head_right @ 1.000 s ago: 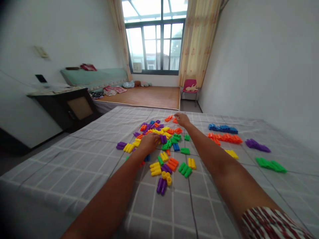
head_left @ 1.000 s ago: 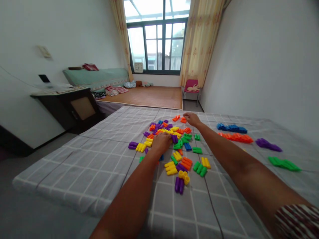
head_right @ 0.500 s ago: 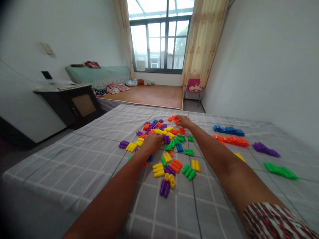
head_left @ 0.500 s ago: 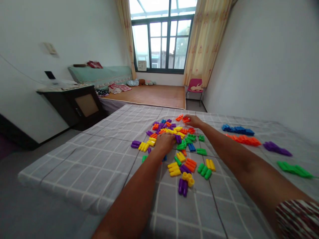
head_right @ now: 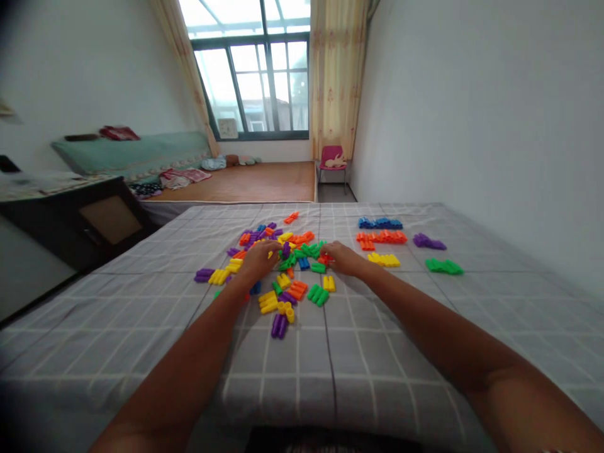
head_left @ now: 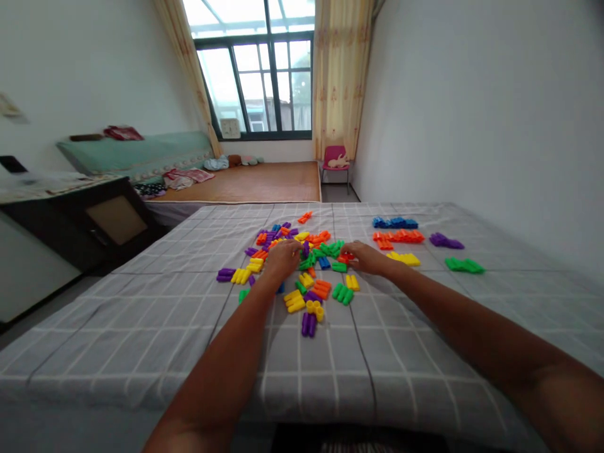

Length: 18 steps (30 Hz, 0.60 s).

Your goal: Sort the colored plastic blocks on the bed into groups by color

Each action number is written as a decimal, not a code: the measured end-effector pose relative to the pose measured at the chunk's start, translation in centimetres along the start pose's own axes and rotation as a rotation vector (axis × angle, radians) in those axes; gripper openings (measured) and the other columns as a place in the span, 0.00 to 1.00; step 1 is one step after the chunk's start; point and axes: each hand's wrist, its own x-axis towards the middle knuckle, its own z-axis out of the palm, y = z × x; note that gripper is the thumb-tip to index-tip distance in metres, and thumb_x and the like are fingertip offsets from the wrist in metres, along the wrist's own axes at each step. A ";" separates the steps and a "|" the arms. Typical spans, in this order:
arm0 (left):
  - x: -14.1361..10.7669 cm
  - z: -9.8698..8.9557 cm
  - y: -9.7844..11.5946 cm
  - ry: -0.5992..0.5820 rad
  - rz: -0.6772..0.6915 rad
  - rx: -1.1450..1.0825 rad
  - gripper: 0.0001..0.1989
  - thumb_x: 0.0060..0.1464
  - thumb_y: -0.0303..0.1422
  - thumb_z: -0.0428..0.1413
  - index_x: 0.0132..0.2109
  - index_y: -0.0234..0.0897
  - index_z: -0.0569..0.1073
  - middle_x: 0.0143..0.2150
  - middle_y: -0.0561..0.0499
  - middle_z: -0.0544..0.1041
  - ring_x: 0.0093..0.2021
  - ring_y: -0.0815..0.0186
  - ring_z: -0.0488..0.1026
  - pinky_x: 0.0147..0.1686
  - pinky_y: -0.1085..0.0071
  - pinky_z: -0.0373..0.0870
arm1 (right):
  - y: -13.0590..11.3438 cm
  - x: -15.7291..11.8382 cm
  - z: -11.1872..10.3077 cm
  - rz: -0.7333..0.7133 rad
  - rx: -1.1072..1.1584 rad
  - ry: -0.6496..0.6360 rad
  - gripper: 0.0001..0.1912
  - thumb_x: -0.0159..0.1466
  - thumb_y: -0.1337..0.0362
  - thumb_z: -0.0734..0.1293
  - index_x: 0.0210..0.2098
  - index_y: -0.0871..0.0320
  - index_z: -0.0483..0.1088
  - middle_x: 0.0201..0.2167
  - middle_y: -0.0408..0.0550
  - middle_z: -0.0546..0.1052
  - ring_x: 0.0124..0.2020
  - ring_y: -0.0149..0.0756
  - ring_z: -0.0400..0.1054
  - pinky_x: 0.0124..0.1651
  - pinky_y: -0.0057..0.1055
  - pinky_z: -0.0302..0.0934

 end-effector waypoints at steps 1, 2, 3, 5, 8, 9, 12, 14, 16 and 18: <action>0.2 0.0 0.3 0.010 0.022 -0.014 0.14 0.59 0.28 0.50 0.47 0.42 0.78 0.51 0.50 0.78 0.52 0.63 0.73 0.55 0.68 0.66 | 0.1 -0.5 -0.3 0.007 0.054 -0.043 0.14 0.57 0.71 0.69 0.43 0.58 0.73 0.42 0.52 0.78 0.44 0.41 0.71 0.48 0.37 0.65; 0.3 -0.1 0.7 0.015 0.041 -0.022 0.14 0.59 0.28 0.50 0.48 0.42 0.78 0.51 0.50 0.78 0.52 0.63 0.73 0.55 0.67 0.66 | 0.2 -0.9 -0.6 0.022 0.112 -0.081 0.16 0.57 0.69 0.70 0.46 0.57 0.73 0.44 0.52 0.77 0.44 0.41 0.71 0.46 0.35 0.66; 0.5 -0.1 1.1 0.011 0.054 -0.019 0.14 0.59 0.29 0.50 0.48 0.42 0.78 0.51 0.49 0.78 0.52 0.63 0.73 0.55 0.67 0.67 | 0.4 -1.1 -1.1 0.044 0.163 -0.111 0.19 0.57 0.67 0.70 0.49 0.56 0.72 0.46 0.51 0.77 0.45 0.40 0.72 0.45 0.34 0.66; 1.1 -0.4 2.1 -0.015 0.078 0.003 0.14 0.59 0.30 0.50 0.47 0.42 0.78 0.50 0.49 0.79 0.51 0.62 0.73 0.54 0.66 0.67 | 0.9 -1.2 -1.9 0.082 0.222 -0.158 0.24 0.57 0.66 0.70 0.53 0.55 0.70 0.48 0.51 0.77 0.45 0.39 0.72 0.44 0.32 0.66; 2.1 -0.6 3.6 -0.076 0.137 0.055 0.14 0.59 0.30 0.50 0.46 0.42 0.79 0.49 0.48 0.79 0.50 0.61 0.74 0.52 0.64 0.68 | 1.3 -0.7 -2.4 0.094 0.216 -0.228 0.24 0.56 0.65 0.71 0.54 0.55 0.72 0.48 0.50 0.78 0.46 0.40 0.73 0.45 0.32 0.65; 2.5 -0.5 4.1 -0.093 0.164 0.073 0.14 0.59 0.30 0.50 0.47 0.42 0.79 0.49 0.48 0.79 0.50 0.61 0.74 0.52 0.64 0.68 | 1.3 -0.6 -2.3 0.092 0.204 -0.251 0.23 0.56 0.65 0.71 0.52 0.55 0.73 0.47 0.50 0.78 0.46 0.41 0.73 0.46 0.32 0.65; 3.4 0.3 4.8 -0.127 0.255 0.114 0.14 0.57 0.28 0.51 0.46 0.41 0.79 0.49 0.47 0.79 0.50 0.61 0.73 0.53 0.64 0.67 | 1.0 -0.4 -1.6 0.076 0.202 -0.265 0.18 0.57 0.66 0.71 0.47 0.54 0.76 0.44 0.48 0.80 0.44 0.41 0.73 0.46 0.32 0.64; 3.7 1.2 4.7 -0.144 0.298 0.124 0.14 0.57 0.28 0.51 0.45 0.42 0.79 0.48 0.48 0.79 0.51 0.61 0.73 0.54 0.64 0.66 | 1.0 -0.5 -1.5 0.075 0.224 -0.228 0.15 0.57 0.65 0.71 0.44 0.53 0.77 0.43 0.47 0.80 0.43 0.40 0.74 0.45 0.31 0.65; 3.8 2.1 4.4 -0.161 0.306 0.115 0.15 0.56 0.28 0.51 0.46 0.43 0.79 0.49 0.49 0.79 0.51 0.62 0.73 0.54 0.65 0.66 | 1.5 -0.9 -2.4 0.097 0.230 -0.167 0.13 0.57 0.63 0.71 0.42 0.54 0.78 0.41 0.48 0.80 0.41 0.39 0.74 0.43 0.31 0.65; 3.6 2.9 3.8 -0.171 0.304 0.089 0.15 0.57 0.28 0.50 0.46 0.44 0.79 0.51 0.50 0.78 0.51 0.63 0.73 0.53 0.66 0.67 | 2.7 -1.5 -4.1 0.157 0.212 -0.074 0.12 0.58 0.60 0.71 0.41 0.55 0.77 0.40 0.49 0.80 0.39 0.39 0.74 0.42 0.31 0.66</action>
